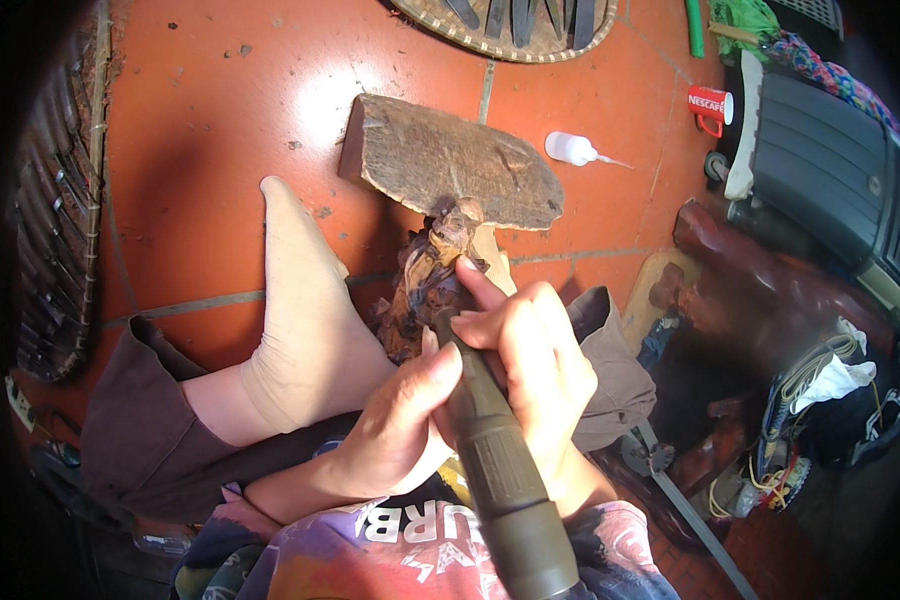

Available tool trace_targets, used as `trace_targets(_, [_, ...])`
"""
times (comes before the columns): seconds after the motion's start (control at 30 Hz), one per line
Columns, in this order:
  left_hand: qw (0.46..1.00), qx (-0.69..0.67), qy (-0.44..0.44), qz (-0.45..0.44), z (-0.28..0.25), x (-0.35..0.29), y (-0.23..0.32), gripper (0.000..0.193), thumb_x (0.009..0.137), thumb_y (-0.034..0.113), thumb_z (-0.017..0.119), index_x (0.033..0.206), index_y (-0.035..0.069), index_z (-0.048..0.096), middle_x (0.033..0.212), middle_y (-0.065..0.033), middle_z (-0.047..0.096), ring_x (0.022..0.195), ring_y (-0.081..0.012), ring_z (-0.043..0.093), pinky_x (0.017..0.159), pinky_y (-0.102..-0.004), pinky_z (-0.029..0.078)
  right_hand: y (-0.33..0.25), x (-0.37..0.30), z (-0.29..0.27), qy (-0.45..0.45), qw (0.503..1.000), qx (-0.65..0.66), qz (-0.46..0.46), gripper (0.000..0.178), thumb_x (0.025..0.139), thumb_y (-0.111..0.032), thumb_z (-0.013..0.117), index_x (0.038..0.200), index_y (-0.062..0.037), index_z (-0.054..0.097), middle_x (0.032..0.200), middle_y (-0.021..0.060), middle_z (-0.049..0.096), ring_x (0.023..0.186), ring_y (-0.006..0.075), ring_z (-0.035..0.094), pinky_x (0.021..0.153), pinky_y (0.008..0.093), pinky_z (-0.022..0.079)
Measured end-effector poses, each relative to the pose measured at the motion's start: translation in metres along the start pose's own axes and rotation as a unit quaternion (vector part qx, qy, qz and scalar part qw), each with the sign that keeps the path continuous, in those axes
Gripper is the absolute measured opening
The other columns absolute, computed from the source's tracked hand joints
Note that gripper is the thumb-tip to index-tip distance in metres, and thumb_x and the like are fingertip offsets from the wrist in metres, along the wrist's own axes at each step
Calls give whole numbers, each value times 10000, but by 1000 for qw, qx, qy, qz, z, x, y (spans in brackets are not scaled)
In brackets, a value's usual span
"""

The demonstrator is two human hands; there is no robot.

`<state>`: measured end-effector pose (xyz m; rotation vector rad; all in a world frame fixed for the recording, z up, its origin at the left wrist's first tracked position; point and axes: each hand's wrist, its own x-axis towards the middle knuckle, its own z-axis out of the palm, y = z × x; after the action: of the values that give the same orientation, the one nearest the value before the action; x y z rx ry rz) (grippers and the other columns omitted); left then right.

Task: The person carves a wooden sculpture using a chisel and a wooden mallet. They repeatedly strike the chisel to shape the wood, occasionally switching tools from a nearby basket.

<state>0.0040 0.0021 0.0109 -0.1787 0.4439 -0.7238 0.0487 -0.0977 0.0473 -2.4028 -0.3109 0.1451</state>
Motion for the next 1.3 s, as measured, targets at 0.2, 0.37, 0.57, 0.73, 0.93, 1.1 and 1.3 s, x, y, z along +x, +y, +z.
trace_targets(0.2, [984,159,-73,-18,7,-13,-12,270,976,209,512,779,27,487,762,2,531,765,-16,475,675,-197,406,7,-43,-28,57,996,45,-48,278,754,-58,747,782,49,491,754,94,443,826,297,622,908,565,487])
trace_targets(0.37, [952,273,-138,2,3,-12,-39,159,973,155,503,982,-3,514,944,-53,552,865,-68,539,704,-245,479,2,-84,-42,142,987,68,-12,298,742,-64,760,774,50,487,776,107,461,960,385,624,935,564,470])
trace_targets(0.57, [943,298,-150,-12,2,-20,-64,221,985,171,469,1107,-12,487,1054,-92,573,1005,-147,587,850,-291,509,-1,-127,-87,8,995,-68,-68,396,735,-32,730,1102,20,588,1005,225,633,999,382,630,887,464,515])
trace_targets(0.73, [947,299,-83,-86,3,-21,-74,254,983,229,479,1091,1,459,1056,-147,624,1001,-188,629,769,-278,537,68,-277,-134,236,932,-60,268,379,758,4,716,1090,2,534,828,98,595,754,159,610,660,268,497])
trace_targets(0.93, [929,359,-25,-89,1,-21,-96,221,984,222,463,1094,31,466,1098,-191,624,984,-208,635,772,-311,549,149,-500,-138,123,825,-286,471,291,741,-168,767,845,-25,535,619,74,511,540,158,475,536,306,421])
trace_targets(1.1, [914,405,24,-5,-8,-18,-107,267,979,260,452,1102,24,467,1089,-307,596,919,-334,659,755,-362,575,142,-553,-128,45,801,-264,535,311,727,-197,759,751,-53,485,603,109,524,574,318,542,544,409,426])
trace_targets(1.3, [867,497,15,-2,-16,-18,-103,374,974,350,452,1183,40,445,1182,-304,547,1031,-330,618,787,-330,579,156,-595,-86,33,811,-224,539,395,695,-308,791,812,-59,508,643,85,571,614,287,602,560,398,468])
